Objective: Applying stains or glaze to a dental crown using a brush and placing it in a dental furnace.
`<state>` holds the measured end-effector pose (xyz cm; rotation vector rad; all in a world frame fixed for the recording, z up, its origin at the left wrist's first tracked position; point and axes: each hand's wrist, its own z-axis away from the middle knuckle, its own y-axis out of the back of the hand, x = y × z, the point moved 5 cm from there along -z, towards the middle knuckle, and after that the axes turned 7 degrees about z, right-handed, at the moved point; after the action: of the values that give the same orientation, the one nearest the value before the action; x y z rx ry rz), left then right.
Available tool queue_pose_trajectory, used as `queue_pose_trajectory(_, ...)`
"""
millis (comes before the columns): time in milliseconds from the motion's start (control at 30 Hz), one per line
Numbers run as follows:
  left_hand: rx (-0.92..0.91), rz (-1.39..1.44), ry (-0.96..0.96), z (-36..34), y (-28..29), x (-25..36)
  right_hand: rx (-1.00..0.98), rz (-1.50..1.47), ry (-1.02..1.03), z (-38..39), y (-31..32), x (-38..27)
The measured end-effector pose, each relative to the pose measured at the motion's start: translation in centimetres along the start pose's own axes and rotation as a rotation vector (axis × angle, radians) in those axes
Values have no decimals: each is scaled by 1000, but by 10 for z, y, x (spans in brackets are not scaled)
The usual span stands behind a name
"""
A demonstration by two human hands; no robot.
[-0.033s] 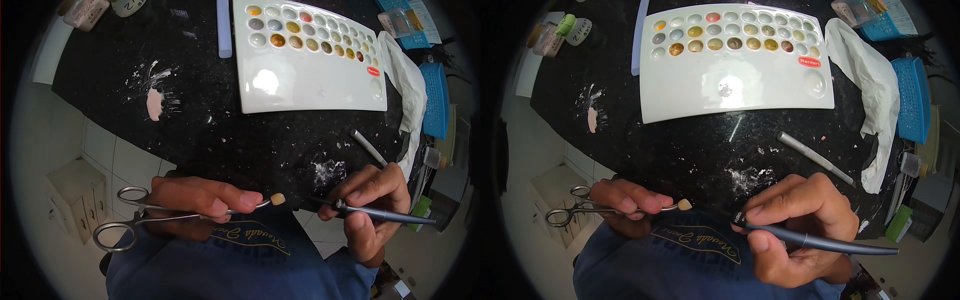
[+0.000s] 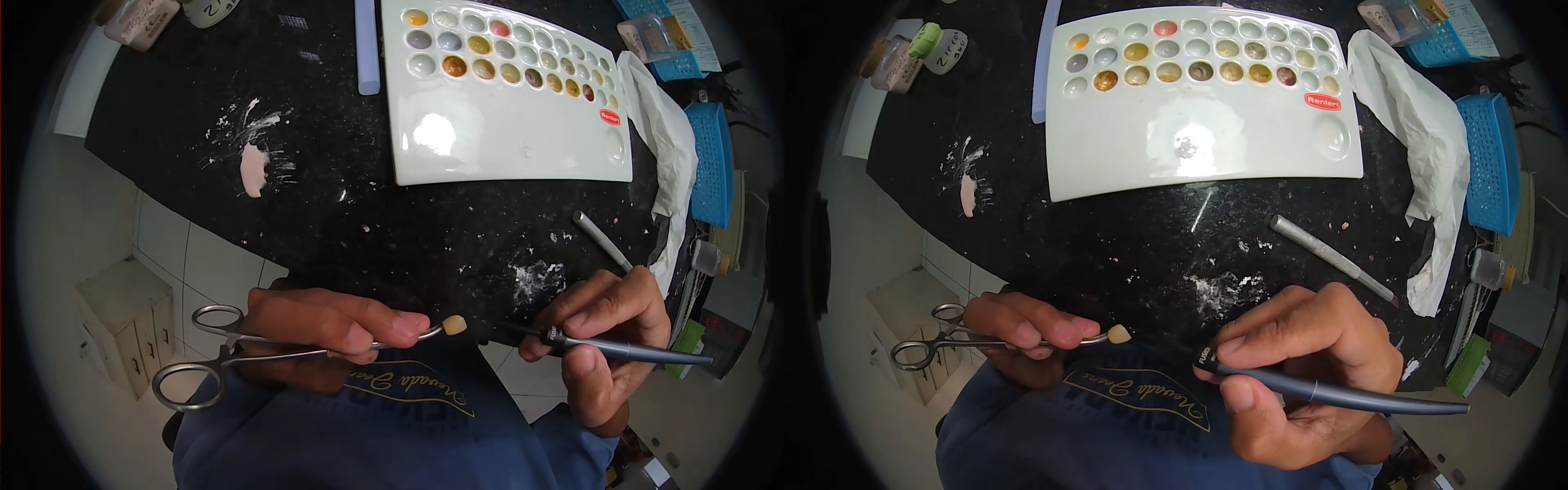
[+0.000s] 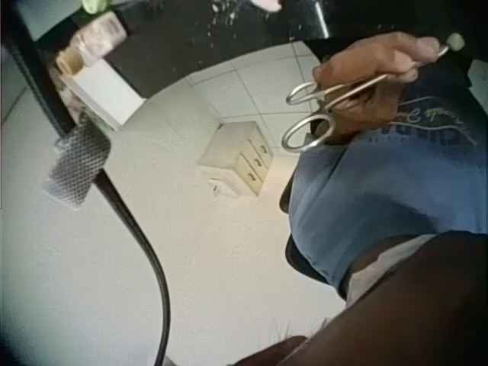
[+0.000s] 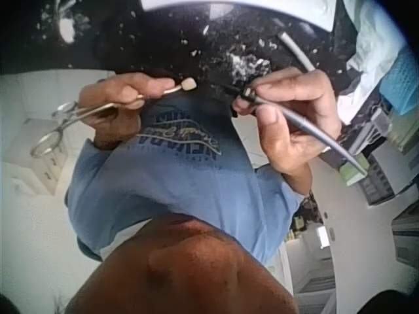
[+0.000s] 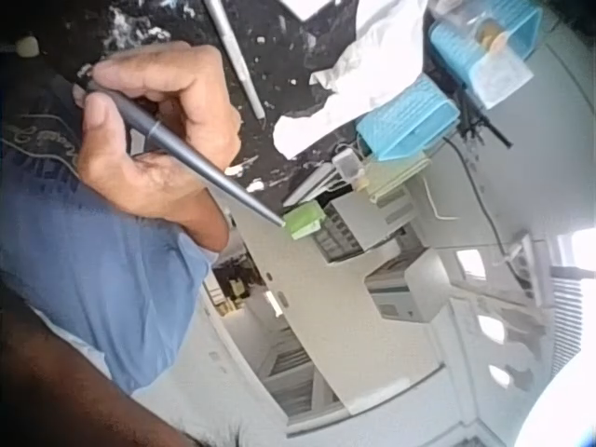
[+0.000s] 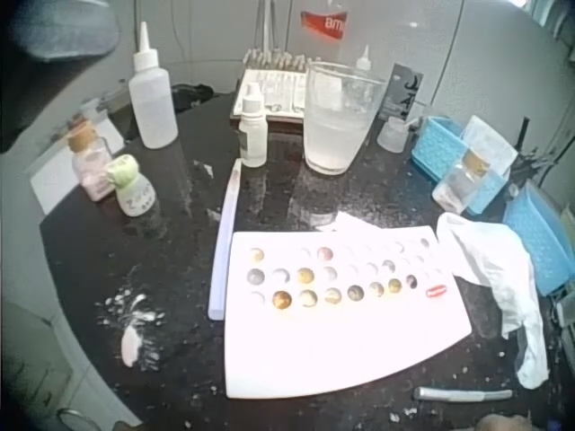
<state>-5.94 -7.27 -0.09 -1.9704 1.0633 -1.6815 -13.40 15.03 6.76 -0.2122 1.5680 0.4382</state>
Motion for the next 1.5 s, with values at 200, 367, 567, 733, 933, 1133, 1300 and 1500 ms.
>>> queue_pose_trajectory(200, -39, 71, 36, -1, 1, 1, -34, 21, -17, -4, -2, 0)
queue_pose_trajectory(367, 29, 33, 18, -8, -9, 4, -18, 14, -9, -5, -3, 1)
queue_pose_trajectory(567, -68, -18, 65, -11, -11, 6, -1, 36, 14, -5, -4, 1)
queue_pose_trajectory(733, -125, -84, 86, -10, -5, 13, -10, 59, -10, -6, -3, 0)
queue_pose_trajectory(933, -211, -127, 66, -15, -4, 9, -26, 94, -12, -5, -2, 0)
queue_pose_trajectory(1133, -190, -155, -21, -17, -2, 5, -175, 212, 37, -6, -4, -1)
queue_pose_trajectory(1300, -173, -238, -25, -15, -2, 5, -170, 209, 18, -4, -4, -1)
queue_pose_trajectory(1500, -127, -282, -122, -11, -3, -1, -205, 235, 21, -5, -3, -3)
